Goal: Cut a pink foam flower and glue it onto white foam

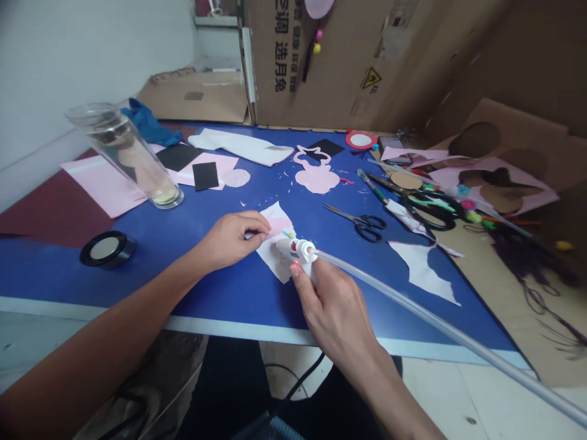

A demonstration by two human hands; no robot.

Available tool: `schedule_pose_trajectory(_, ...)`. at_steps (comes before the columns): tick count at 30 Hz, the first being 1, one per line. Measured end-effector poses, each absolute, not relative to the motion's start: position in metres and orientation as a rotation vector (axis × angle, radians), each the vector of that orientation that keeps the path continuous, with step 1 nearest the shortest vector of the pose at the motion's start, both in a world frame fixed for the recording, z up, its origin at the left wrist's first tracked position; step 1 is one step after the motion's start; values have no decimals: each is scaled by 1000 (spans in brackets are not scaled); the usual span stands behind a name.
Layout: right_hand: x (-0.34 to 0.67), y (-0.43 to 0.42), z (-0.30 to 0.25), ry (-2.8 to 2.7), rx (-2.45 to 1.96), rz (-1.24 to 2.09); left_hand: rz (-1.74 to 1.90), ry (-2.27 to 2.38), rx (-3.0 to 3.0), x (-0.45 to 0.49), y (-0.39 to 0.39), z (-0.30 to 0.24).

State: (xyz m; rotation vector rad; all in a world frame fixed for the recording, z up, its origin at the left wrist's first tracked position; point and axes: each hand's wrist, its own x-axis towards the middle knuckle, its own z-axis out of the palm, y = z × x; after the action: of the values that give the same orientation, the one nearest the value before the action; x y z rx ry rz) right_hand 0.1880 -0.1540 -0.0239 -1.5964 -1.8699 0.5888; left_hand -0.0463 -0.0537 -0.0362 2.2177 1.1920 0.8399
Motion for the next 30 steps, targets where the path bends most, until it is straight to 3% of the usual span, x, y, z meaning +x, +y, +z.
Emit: schedule_pose_trajectory(30,185,-137,-31,-1813,-1597,622,819,1245,2237,-46,-56,-35)
